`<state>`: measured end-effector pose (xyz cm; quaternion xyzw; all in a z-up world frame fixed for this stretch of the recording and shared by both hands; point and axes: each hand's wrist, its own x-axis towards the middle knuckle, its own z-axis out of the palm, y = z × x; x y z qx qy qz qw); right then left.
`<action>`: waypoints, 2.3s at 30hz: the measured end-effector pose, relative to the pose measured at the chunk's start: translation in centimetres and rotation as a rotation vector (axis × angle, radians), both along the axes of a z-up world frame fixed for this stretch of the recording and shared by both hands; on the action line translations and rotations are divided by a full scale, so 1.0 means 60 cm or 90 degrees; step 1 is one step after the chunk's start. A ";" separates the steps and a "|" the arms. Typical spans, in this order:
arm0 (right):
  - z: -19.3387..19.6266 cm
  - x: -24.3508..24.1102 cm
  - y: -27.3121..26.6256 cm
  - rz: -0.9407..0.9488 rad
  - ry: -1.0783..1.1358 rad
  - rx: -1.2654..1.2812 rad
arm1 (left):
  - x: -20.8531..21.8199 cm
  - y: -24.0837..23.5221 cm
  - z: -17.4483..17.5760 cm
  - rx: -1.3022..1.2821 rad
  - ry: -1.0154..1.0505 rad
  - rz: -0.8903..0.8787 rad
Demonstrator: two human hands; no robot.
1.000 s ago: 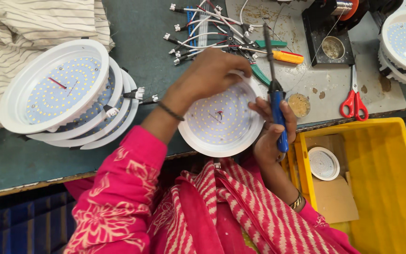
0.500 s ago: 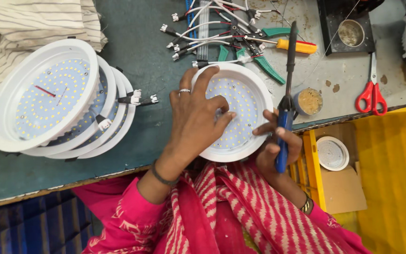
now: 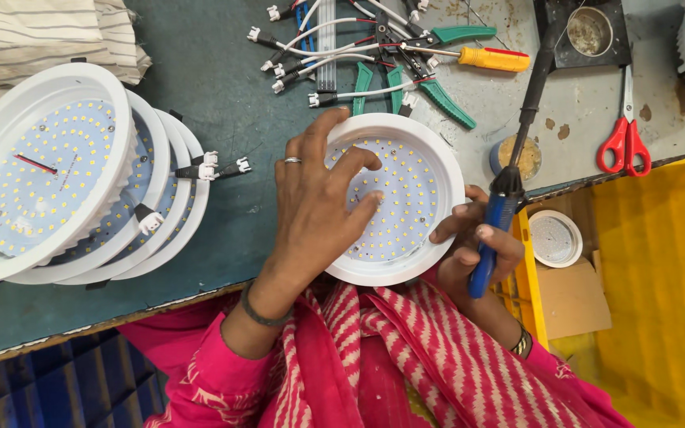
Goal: The person assembles LED light fixtures by screwing in screws, attaching wires, and soldering connections. They handle multiple LED panels, using a screwdriver and soldering iron to secure components and complete the assembly.
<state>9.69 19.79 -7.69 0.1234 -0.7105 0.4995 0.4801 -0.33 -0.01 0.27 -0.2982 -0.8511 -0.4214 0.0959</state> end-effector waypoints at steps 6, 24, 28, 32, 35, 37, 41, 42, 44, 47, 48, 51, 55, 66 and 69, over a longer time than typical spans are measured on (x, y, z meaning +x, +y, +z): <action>0.005 0.003 0.016 0.030 -0.028 0.011 | 0.000 -0.004 -0.011 -0.023 0.022 -0.023; 0.049 0.014 0.225 -0.104 -0.198 0.040 | 0.006 0.018 -0.004 -0.096 0.048 -0.057; 0.041 0.012 0.228 -0.051 -0.294 0.119 | 0.008 0.016 -0.012 -0.087 0.035 -0.022; 0.033 -0.002 0.228 -0.025 -0.325 0.155 | 0.007 0.004 -0.012 -0.035 0.023 -0.054; 0.030 -0.004 0.224 -0.051 -0.340 0.082 | -0.008 -0.011 -0.013 -0.002 0.006 -0.125; 0.032 -0.006 0.215 -0.051 -0.306 0.080 | -0.012 -0.024 -0.016 0.008 -0.004 -0.156; 0.071 0.001 0.189 -0.002 -0.227 0.065 | -0.008 -0.022 -0.028 0.029 -0.003 -0.131; 0.081 0.007 0.174 0.045 -0.219 0.019 | -0.005 -0.017 -0.030 0.034 0.003 -0.116; 0.103 0.023 0.137 0.115 -0.213 -0.031 | 0.001 -0.010 -0.033 0.032 0.011 -0.088; 0.133 0.029 0.086 0.161 -0.242 0.038 | 0.005 -0.005 -0.032 0.034 0.022 -0.063; 0.140 0.027 0.072 0.167 -0.258 0.075 | 0.004 -0.005 -0.030 0.034 0.025 -0.057; 0.153 0.008 0.046 0.170 -0.304 0.186 | 0.000 -0.011 -0.027 0.059 0.008 -0.081; 0.152 -0.021 0.036 0.195 -0.306 0.296 | 0.000 -0.014 -0.028 0.077 0.008 -0.090; 0.143 -0.030 0.035 0.214 -0.297 0.372 | 0.004 -0.003 -0.032 0.092 0.000 -0.050; 0.143 -0.031 0.033 0.218 -0.296 0.368 | 0.003 -0.003 -0.030 0.096 -0.004 -0.054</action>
